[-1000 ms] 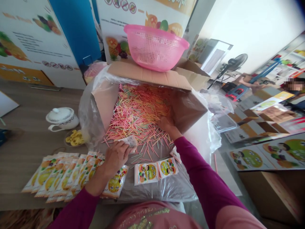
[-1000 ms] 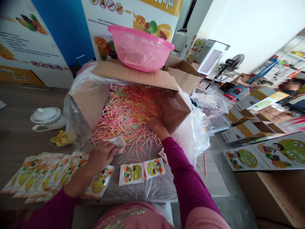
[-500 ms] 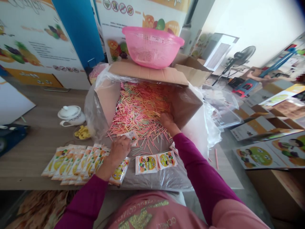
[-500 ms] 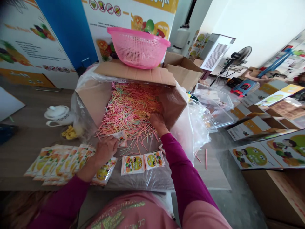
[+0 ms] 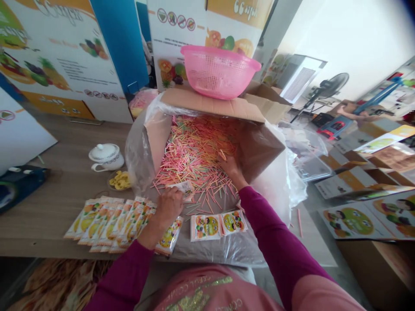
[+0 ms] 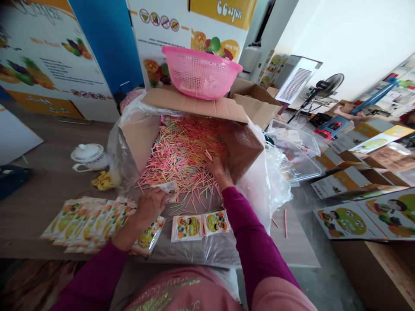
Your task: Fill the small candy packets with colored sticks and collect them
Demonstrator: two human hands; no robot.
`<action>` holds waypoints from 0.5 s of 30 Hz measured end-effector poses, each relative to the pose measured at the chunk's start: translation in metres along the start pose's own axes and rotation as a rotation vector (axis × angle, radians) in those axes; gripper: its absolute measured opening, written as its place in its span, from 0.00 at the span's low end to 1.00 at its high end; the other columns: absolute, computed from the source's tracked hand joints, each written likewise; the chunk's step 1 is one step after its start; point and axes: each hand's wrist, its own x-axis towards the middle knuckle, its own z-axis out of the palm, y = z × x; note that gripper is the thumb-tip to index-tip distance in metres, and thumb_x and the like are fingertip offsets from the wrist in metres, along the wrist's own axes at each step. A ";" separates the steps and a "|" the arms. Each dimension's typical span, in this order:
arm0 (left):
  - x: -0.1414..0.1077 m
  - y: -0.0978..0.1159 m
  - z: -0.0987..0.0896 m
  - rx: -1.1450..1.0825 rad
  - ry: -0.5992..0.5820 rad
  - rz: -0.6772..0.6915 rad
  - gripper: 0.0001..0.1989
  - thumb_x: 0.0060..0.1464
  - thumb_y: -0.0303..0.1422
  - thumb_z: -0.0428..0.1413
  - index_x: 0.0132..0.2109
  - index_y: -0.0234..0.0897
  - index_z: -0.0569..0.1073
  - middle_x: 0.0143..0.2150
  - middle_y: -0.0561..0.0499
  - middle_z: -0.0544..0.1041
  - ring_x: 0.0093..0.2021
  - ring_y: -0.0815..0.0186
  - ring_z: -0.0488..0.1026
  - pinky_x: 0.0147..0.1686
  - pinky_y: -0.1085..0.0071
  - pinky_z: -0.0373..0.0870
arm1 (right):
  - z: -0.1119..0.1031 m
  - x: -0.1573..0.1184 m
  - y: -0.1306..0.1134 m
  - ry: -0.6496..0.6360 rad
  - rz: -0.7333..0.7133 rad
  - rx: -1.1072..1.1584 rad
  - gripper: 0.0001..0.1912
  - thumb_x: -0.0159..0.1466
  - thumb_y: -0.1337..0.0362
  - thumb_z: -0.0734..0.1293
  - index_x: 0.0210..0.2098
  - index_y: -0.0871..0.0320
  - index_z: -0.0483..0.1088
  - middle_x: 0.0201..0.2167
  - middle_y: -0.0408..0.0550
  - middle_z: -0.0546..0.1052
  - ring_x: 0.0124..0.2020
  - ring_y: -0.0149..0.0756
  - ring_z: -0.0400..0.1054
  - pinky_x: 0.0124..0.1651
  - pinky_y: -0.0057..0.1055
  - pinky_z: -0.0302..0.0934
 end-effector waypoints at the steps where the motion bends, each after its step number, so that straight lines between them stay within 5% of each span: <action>1: 0.000 0.000 -0.001 -0.009 -0.007 -0.007 0.12 0.63 0.26 0.52 0.39 0.33 0.82 0.42 0.39 0.82 0.49 0.51 0.78 0.44 0.61 0.71 | 0.000 -0.001 -0.001 -0.013 -0.020 -0.041 0.22 0.73 0.58 0.59 0.56 0.61 0.78 0.45 0.55 0.84 0.44 0.44 0.77 0.48 0.33 0.69; 4: 0.001 -0.003 -0.003 -0.036 -0.016 -0.005 0.12 0.62 0.25 0.53 0.36 0.34 0.81 0.41 0.40 0.82 0.48 0.51 0.78 0.43 0.61 0.71 | -0.006 -0.002 -0.005 -0.096 -0.037 -0.290 0.22 0.68 0.65 0.65 0.61 0.57 0.75 0.53 0.57 0.82 0.54 0.47 0.75 0.57 0.38 0.66; 8: 0.000 -0.007 0.000 -0.057 -0.004 0.023 0.12 0.63 0.26 0.53 0.36 0.35 0.81 0.40 0.42 0.82 0.46 0.54 0.78 0.45 0.62 0.72 | -0.016 0.005 -0.009 -0.170 0.042 -0.486 0.23 0.66 0.69 0.64 0.59 0.55 0.76 0.52 0.60 0.82 0.56 0.51 0.75 0.60 0.43 0.65; 12: -0.005 -0.010 0.005 -0.056 0.021 0.082 0.09 0.61 0.27 0.56 0.40 0.38 0.82 0.41 0.44 0.81 0.46 0.54 0.76 0.44 0.61 0.72 | -0.019 0.013 -0.006 -0.087 0.027 -0.351 0.19 0.68 0.64 0.65 0.57 0.52 0.78 0.48 0.56 0.83 0.51 0.49 0.77 0.55 0.40 0.67; 15: -0.006 -0.014 0.008 -0.079 0.077 0.094 0.11 0.62 0.28 0.54 0.36 0.38 0.81 0.38 0.44 0.80 0.45 0.54 0.75 0.44 0.61 0.72 | -0.015 0.013 0.006 -0.005 0.028 -0.066 0.18 0.71 0.58 0.62 0.49 0.61 0.80 0.41 0.56 0.83 0.44 0.45 0.77 0.47 0.34 0.68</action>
